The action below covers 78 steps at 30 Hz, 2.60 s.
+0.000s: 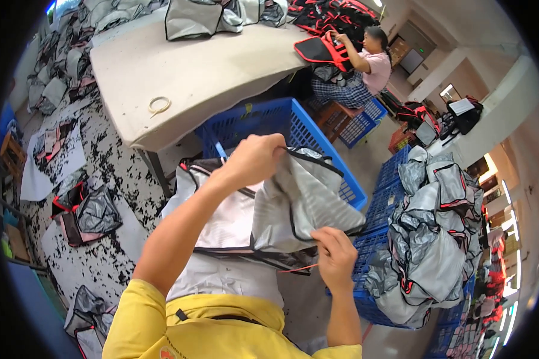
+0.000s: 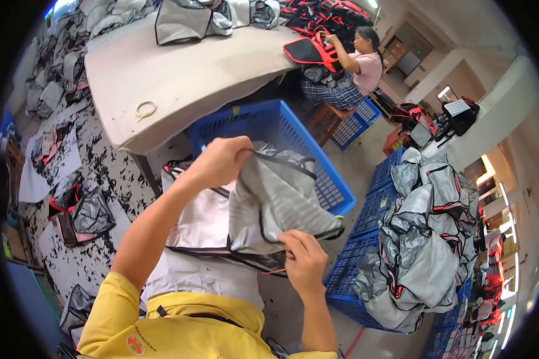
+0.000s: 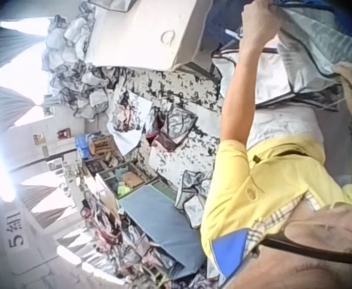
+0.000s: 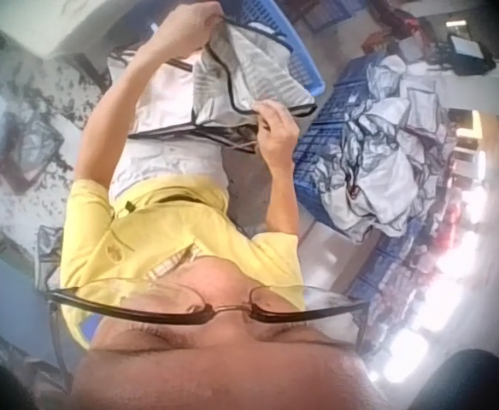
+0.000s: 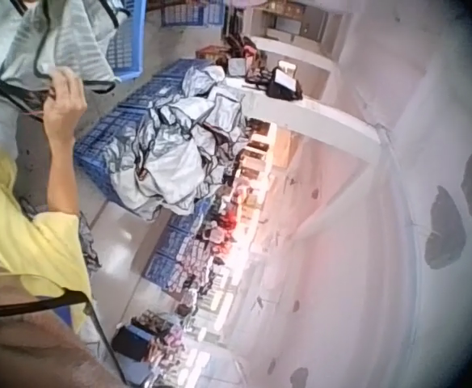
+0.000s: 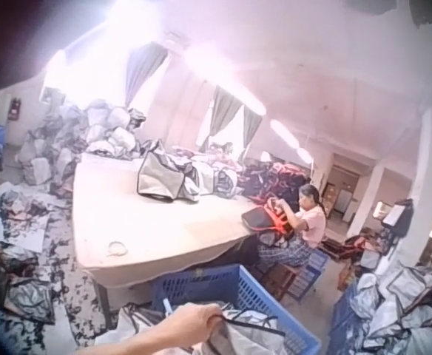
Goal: Inspecting, folding, and packing insulated bags into a crate.
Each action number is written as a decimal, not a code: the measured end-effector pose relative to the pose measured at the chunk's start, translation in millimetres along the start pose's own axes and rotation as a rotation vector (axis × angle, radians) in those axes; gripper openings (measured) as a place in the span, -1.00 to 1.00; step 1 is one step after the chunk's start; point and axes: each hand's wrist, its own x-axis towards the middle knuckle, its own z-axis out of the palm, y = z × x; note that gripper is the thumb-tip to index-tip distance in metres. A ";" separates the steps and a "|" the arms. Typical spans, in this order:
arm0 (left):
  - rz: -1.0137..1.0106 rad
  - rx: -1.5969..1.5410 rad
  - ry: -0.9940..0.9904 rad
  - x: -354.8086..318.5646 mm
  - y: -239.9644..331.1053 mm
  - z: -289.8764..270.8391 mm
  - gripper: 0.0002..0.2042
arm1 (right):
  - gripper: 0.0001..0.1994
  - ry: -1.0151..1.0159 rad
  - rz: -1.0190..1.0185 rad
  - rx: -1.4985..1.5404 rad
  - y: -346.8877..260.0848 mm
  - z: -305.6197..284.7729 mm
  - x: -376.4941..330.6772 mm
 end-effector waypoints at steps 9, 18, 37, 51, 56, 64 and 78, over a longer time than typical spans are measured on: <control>-0.297 -0.342 0.301 -87.4 -57.4 56.2 -0.72 | -0.59 -0.111 0.035 0.103 10.1 -13.3 -41.3; -0.707 -1.066 -0.229 -201.4 -8.8 93.3 -0.66 | -0.64 -0.394 0.100 0.243 -22.0 35.2 -74.9; -1.023 -0.881 -0.026 -268.8 -72.1 95.8 -0.71 | -0.77 0.060 0.163 -0.087 47.6 74.3 12.4; -0.187 0.267 0.304 -219.5 -27.5 67.1 -0.54 | -0.85 0.027 0.651 0.239 54.0 56.0 -143.7; 0.140 0.188 0.033 -168.2 2.6 84.5 -0.62 | -0.86 0.007 0.630 0.224 53.1 52.8 -150.2; -0.681 -0.638 0.012 -185.5 -44.2 99.2 -0.88 | -0.84 0.021 0.653 0.273 51.5 54.5 -160.2; -0.981 -1.112 0.101 -190.4 -78.3 90.3 -0.93 | -0.75 -0.008 0.701 0.372 48.3 54.9 -171.1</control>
